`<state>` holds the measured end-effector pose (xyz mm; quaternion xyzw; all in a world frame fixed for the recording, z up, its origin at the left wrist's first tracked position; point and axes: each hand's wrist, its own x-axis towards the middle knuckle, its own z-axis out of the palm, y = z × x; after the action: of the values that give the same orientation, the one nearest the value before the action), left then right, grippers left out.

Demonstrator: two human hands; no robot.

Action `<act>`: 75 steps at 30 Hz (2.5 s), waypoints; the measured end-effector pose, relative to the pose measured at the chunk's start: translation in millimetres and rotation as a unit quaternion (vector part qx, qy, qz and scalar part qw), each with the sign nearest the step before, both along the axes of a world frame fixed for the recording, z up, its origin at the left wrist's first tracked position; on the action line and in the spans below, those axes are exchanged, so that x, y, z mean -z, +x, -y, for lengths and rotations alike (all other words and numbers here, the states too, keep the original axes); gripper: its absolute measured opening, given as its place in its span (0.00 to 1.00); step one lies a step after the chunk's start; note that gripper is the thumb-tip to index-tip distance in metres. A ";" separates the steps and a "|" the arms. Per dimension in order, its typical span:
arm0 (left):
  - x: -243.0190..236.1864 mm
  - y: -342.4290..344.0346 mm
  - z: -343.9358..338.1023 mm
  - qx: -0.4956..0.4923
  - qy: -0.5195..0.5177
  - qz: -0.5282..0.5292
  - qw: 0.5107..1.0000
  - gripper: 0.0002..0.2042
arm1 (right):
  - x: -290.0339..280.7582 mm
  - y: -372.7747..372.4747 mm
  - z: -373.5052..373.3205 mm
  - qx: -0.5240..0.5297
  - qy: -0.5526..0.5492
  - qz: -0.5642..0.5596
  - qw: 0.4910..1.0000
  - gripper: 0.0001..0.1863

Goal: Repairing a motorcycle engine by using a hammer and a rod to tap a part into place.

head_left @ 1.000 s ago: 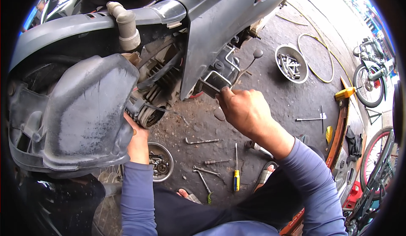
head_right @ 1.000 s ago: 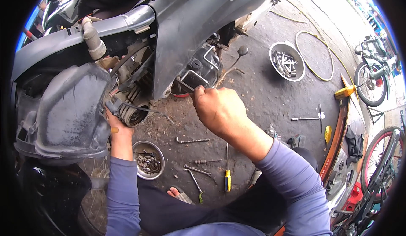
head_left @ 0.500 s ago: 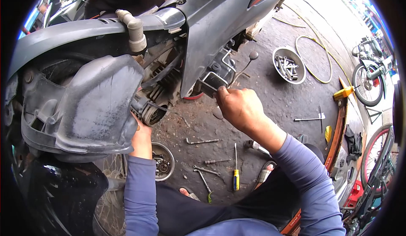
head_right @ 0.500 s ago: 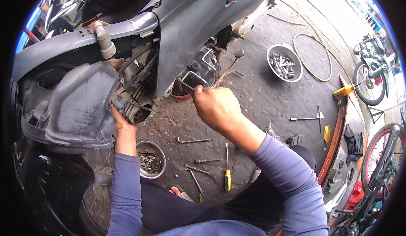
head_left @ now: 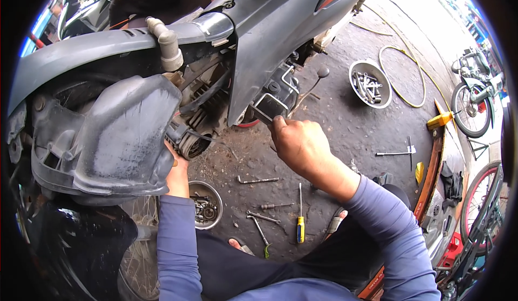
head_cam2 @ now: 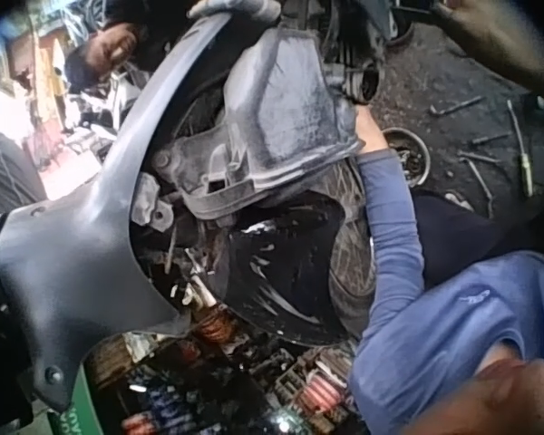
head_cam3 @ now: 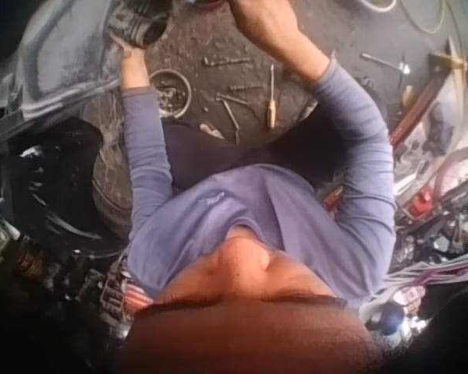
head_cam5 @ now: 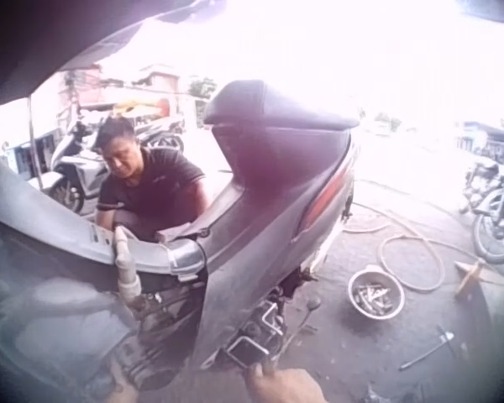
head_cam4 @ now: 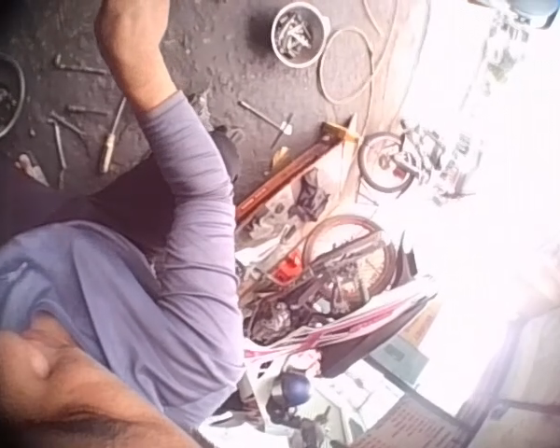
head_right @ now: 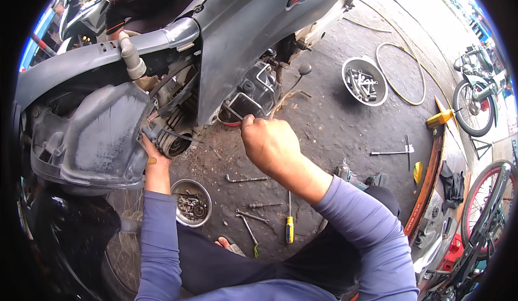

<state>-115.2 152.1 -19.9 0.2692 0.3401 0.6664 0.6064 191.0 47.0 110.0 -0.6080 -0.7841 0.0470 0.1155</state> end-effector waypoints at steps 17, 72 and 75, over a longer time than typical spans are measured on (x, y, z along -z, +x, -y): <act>-17.7 -10.5 24.4 -0.001 -0.078 -0.116 0.990 0.31 | 5.1 -1.6 5.6 0.078 -0.104 -0.261 0.957 0.10; -42.4 27.3 5.9 -0.038 -0.036 -0.041 0.998 0.21 | 1.8 18.5 -11.7 -0.008 -0.009 -0.068 0.998 0.12; -37.7 8.8 -4.8 -0.040 -0.025 -0.107 0.993 0.22 | 7.2 -6.9 5.3 0.024 -0.009 -0.036 0.999 0.11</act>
<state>-106.4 157.0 17.7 0.3102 0.4303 0.6486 0.5459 184.0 41.7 102.8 -0.6256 -0.7641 0.0727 0.1394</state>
